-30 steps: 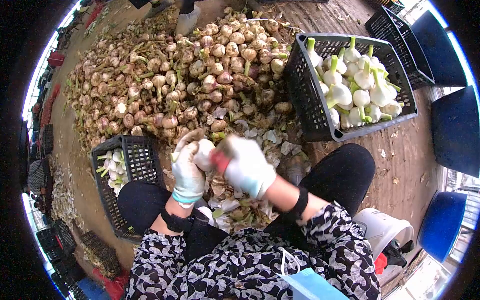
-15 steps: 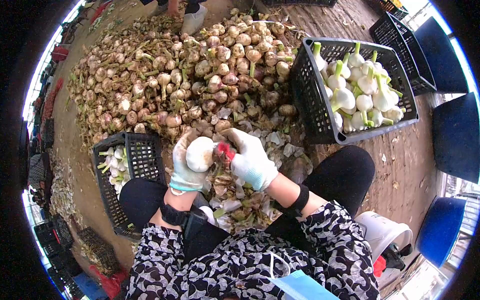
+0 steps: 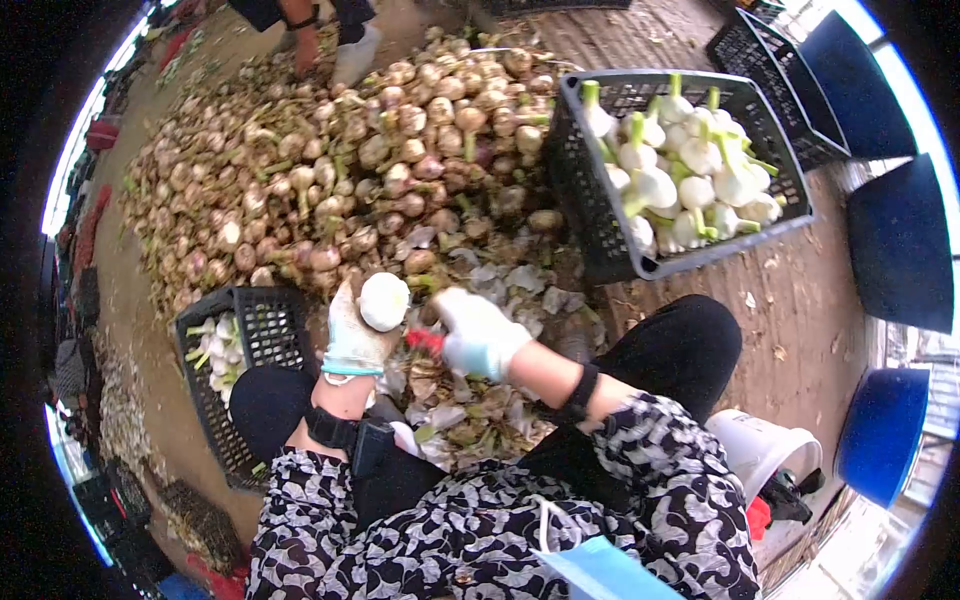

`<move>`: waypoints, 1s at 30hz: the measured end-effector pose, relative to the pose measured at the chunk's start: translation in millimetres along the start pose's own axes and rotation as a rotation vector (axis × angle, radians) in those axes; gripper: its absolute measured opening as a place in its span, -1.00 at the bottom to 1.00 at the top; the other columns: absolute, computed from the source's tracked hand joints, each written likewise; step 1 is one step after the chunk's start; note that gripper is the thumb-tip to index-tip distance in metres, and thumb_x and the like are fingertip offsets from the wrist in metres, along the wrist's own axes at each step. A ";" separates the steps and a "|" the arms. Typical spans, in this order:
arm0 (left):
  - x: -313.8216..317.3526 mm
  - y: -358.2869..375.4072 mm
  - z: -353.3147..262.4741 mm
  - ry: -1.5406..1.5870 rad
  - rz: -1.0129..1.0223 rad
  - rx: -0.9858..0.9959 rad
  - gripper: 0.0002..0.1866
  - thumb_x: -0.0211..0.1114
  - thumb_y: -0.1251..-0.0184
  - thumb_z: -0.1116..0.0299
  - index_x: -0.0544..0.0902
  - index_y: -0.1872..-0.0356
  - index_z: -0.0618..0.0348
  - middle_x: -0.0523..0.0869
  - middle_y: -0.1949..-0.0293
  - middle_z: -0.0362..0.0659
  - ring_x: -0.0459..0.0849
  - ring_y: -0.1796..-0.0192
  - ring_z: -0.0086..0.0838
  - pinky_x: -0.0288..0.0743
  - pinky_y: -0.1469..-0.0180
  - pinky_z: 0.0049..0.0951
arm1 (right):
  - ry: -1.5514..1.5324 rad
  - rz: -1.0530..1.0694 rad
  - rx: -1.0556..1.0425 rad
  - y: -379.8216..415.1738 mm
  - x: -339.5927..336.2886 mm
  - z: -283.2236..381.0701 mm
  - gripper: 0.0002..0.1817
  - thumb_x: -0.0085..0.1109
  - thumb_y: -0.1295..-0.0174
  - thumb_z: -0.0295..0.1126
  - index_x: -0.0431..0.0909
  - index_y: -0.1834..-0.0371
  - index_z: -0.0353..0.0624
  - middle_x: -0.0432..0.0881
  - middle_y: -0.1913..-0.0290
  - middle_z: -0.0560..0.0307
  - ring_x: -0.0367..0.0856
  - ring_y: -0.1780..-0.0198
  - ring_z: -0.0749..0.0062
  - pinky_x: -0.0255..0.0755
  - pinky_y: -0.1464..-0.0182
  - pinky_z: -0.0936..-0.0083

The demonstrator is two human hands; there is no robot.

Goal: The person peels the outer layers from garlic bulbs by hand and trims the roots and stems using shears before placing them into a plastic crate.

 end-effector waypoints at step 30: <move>15.8 32.6 -35.6 -0.833 0.379 0.496 -0.51 0.00 -0.42 0.15 0.37 -0.17 0.39 0.58 0.00 -0.03 0.61 0.04 -0.35 0.51 0.04 -0.43 | -0.598 0.199 0.680 -33.1 -48.6 -63.8 -0.61 0.29 -0.12 -0.16 0.54 0.11 -0.21 0.63 0.22 0.00 0.55 0.31 0.51 0.47 0.30 0.54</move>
Point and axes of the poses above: each hand's wrist, its own y-axis away from the middle knuckle, its own x-axis out of the palm, z = x × y, the point moved 5 cm from there along -y, towards the middle knuckle
